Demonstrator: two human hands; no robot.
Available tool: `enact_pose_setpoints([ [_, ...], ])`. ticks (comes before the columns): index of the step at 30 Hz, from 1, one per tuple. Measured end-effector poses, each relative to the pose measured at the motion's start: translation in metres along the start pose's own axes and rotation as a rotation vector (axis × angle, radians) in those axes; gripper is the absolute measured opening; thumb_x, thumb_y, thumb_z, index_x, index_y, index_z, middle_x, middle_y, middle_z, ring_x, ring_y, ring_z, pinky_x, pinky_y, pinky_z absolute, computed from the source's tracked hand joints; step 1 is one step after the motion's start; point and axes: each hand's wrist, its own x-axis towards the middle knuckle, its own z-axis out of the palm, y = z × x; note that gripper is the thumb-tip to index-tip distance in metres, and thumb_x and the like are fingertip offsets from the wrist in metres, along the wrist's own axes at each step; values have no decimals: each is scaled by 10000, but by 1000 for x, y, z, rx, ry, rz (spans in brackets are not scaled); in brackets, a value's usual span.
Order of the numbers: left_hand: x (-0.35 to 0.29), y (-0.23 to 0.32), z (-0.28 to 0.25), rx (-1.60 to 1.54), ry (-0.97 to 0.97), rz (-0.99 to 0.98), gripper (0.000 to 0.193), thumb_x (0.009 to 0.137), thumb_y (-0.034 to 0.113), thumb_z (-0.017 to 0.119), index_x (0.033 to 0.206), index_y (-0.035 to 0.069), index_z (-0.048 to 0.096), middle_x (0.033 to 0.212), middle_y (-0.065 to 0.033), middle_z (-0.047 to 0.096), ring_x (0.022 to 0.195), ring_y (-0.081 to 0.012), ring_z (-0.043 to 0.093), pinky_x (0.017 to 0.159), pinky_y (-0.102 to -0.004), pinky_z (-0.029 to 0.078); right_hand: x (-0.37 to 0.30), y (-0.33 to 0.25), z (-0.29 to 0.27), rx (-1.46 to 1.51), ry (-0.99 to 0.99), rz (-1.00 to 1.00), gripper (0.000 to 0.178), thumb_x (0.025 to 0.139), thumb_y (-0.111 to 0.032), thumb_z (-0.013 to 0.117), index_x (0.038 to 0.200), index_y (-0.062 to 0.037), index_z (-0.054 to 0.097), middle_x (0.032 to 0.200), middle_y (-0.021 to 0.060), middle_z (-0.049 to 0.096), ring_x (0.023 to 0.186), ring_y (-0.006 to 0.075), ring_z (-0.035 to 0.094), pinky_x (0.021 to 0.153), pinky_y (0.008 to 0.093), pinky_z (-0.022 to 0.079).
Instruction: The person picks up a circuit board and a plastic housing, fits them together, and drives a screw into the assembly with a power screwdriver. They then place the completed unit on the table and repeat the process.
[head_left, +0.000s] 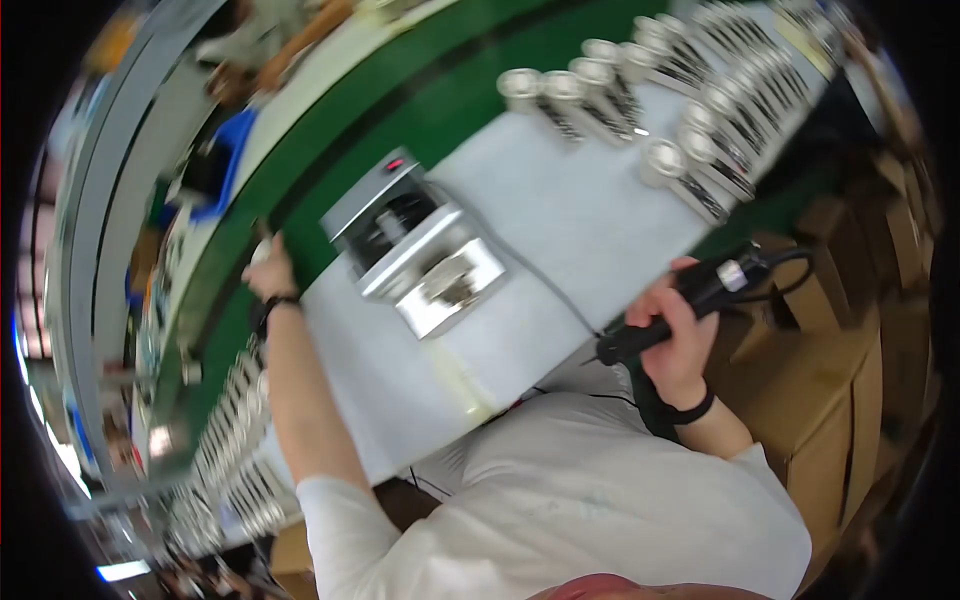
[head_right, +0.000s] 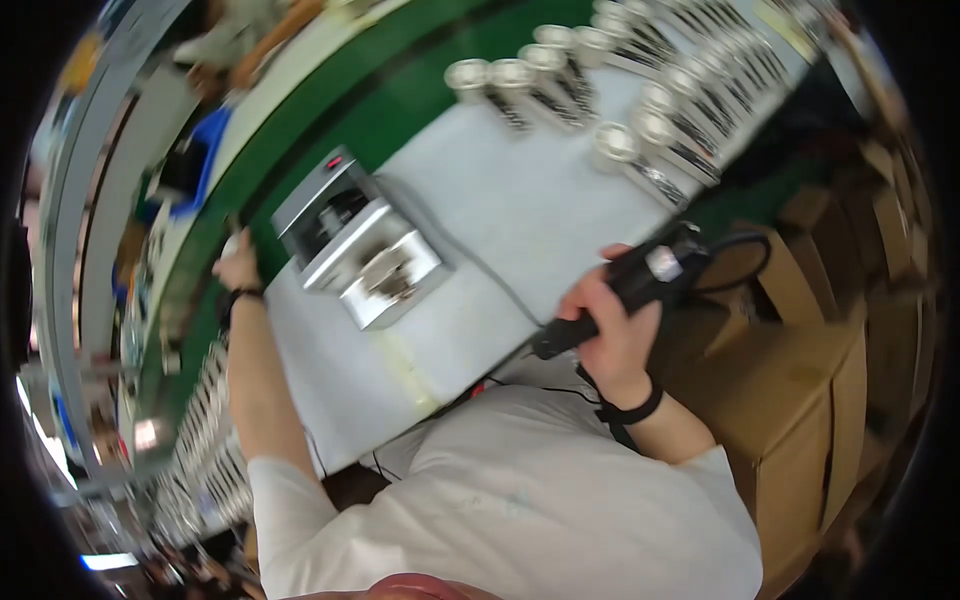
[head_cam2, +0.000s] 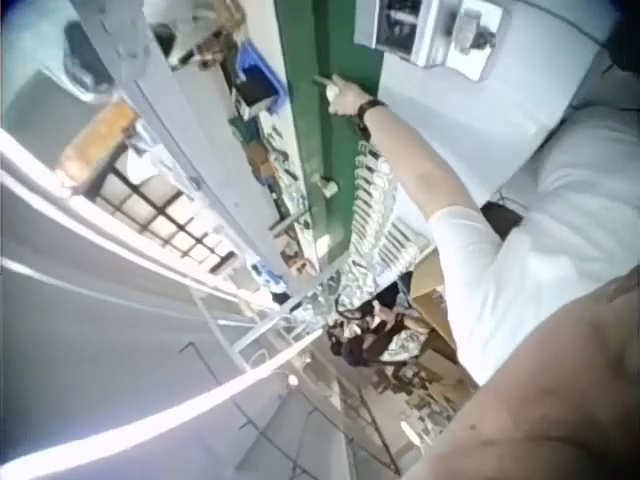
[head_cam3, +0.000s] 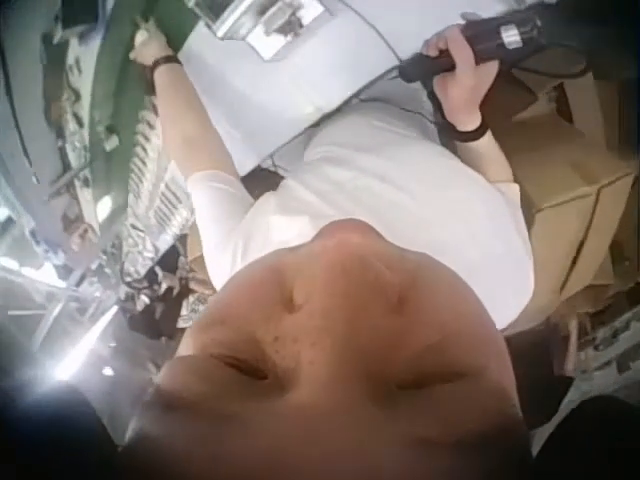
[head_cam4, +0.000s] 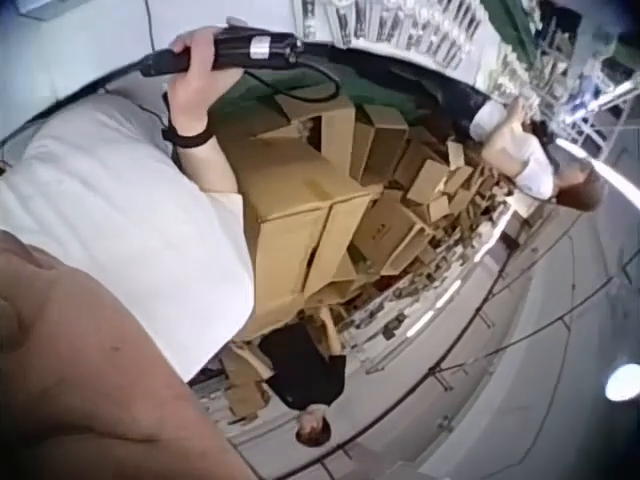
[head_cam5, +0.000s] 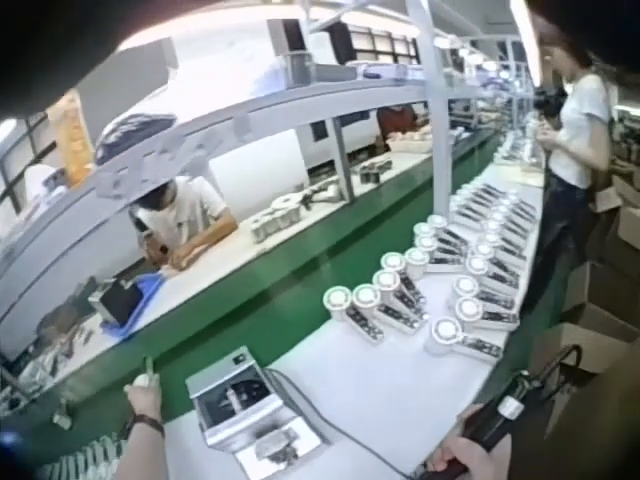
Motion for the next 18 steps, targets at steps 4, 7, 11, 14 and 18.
enact_pose_setpoints([
  [4,-5,81,-38,279,397,275,1011,725,674,726,1294,-116,452,1236,-338,579,1128,-457,588,978,-489,475,-1,6,-24,-50,-70,-69,371,887,-2,556,1223,-7,397,747,79,554,655,169,553,657,332,491],
  [7,-160,254,-110,-375,-169,939,682,882,443,658,1285,-92,530,1312,-319,548,1254,-369,530,1049,-454,417,-2,11,-36,-101,-44,-94,384,877,7,565,1220,-1,395,747,86,577,654,168,570,659,324,496],
  [11,-379,324,-116,-456,-580,1549,562,775,173,722,1277,-2,543,1282,-231,578,1216,-362,545,1016,-413,447,-14,4,-35,-75,-133,-42,404,863,9,586,1218,4,393,745,87,598,650,165,582,655,315,497],
  [14,-462,330,-50,-502,-535,1783,568,752,80,711,1279,-3,516,1248,-249,554,1173,-418,541,991,-455,463,-28,-10,-42,-93,-174,-27,425,861,-19,605,1225,6,388,741,85,601,646,164,584,652,313,498],
  [18,-480,317,-22,-506,-746,1570,658,763,105,749,1350,5,471,1319,-241,525,1169,-420,551,1013,-426,460,-37,-24,-63,-132,-201,-41,485,867,-124,638,1254,4,376,738,81,596,641,167,584,648,316,498],
])
